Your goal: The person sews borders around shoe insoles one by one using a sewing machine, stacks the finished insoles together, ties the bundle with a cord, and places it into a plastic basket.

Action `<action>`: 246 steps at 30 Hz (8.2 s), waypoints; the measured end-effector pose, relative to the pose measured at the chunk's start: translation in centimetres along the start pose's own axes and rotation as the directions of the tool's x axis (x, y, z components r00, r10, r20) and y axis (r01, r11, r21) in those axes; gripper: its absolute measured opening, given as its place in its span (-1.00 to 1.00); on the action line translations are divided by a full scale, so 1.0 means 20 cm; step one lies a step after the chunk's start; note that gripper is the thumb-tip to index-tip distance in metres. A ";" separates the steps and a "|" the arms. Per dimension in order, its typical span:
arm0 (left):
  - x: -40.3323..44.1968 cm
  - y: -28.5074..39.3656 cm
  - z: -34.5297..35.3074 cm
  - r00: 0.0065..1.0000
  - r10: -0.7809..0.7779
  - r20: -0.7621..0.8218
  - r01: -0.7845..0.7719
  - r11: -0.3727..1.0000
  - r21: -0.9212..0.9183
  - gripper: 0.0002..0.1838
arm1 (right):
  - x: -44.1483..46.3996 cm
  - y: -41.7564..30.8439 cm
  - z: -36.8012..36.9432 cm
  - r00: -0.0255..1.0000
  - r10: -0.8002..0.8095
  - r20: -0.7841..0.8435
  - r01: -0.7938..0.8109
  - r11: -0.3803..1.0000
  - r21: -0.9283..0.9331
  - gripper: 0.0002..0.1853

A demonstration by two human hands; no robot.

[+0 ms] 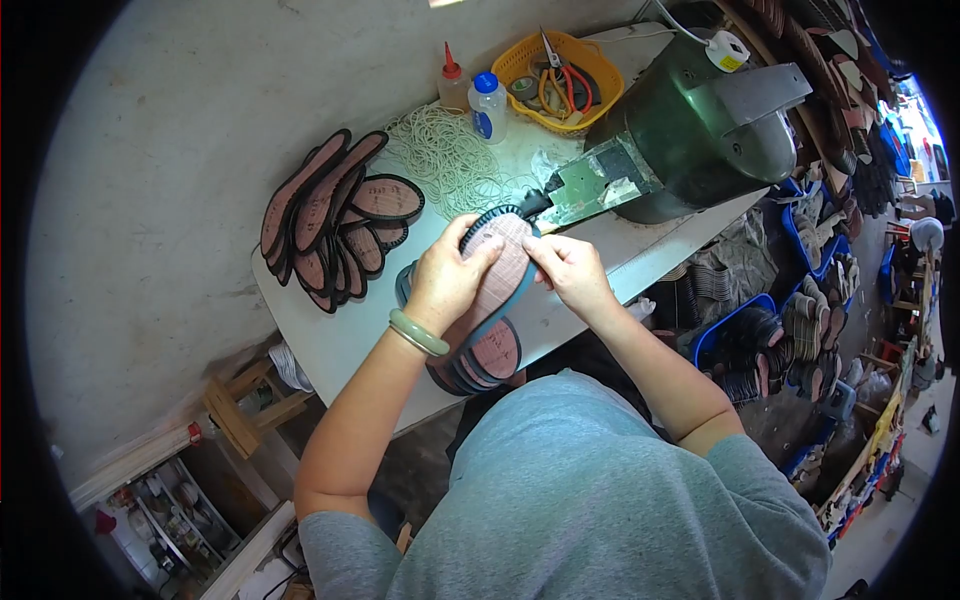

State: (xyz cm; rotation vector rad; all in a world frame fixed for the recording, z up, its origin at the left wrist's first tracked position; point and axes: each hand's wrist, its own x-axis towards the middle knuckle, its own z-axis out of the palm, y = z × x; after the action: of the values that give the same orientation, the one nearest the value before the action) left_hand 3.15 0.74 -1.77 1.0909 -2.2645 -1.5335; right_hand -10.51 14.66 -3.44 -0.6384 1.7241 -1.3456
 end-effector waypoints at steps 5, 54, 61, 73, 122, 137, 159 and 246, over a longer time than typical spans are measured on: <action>-0.04 0.12 0.04 0.998 -0.053 -0.020 0.054 0.997 0.052 -0.50 | -0.22 0.13 -0.01 0.991 -0.018 0.133 0.009 0.998 0.066 -0.69; 0.30 0.14 -0.22 0.829 0.352 0.434 -0.538 0.714 0.448 -0.65 | 0.02 -0.03 0.06 0.960 0.231 0.156 -0.273 0.892 0.360 -0.61; 0.08 0.22 -0.14 0.967 0.102 0.234 -0.186 0.908 0.374 -0.60 | 0.04 -0.03 0.01 0.976 0.181 0.122 -0.203 0.959 0.198 -0.59; 0.00 0.18 0.05 0.997 -0.080 -0.009 0.078 0.935 0.346 -0.40 | -0.46 0.03 -0.16 0.909 0.218 0.354 -0.339 0.881 0.329 -0.55; -0.59 -0.20 0.13 0.974 -0.133 0.181 0.223 0.684 -0.695 -0.72 | -0.39 0.23 0.28 0.925 -0.334 0.181 0.377 0.865 -0.332 -0.43; -0.01 0.01 0.29 0.911 0.108 -0.398 -0.261 0.899 -0.353 -0.71 | -0.03 -0.04 -0.06 0.747 -0.664 -0.010 0.523 0.598 -0.607 -0.69; 0.35 0.12 -0.21 0.840 0.254 0.479 -0.387 0.899 0.203 -0.39 | -0.07 0.04 0.11 0.963 0.188 0.193 -0.260 0.831 0.492 -0.66; 0.03 0.16 -0.02 0.976 -0.119 0.182 0.083 0.978 0.190 -0.43 | -0.47 -0.04 -0.08 0.843 0.223 0.490 -0.336 0.929 0.155 -0.53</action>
State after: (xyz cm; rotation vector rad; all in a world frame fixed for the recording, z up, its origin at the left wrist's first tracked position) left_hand 1.50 0.68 0.95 1.1675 -2.5590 -1.5566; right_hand -7.13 22.73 0.33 -0.4965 1.1910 -1.0588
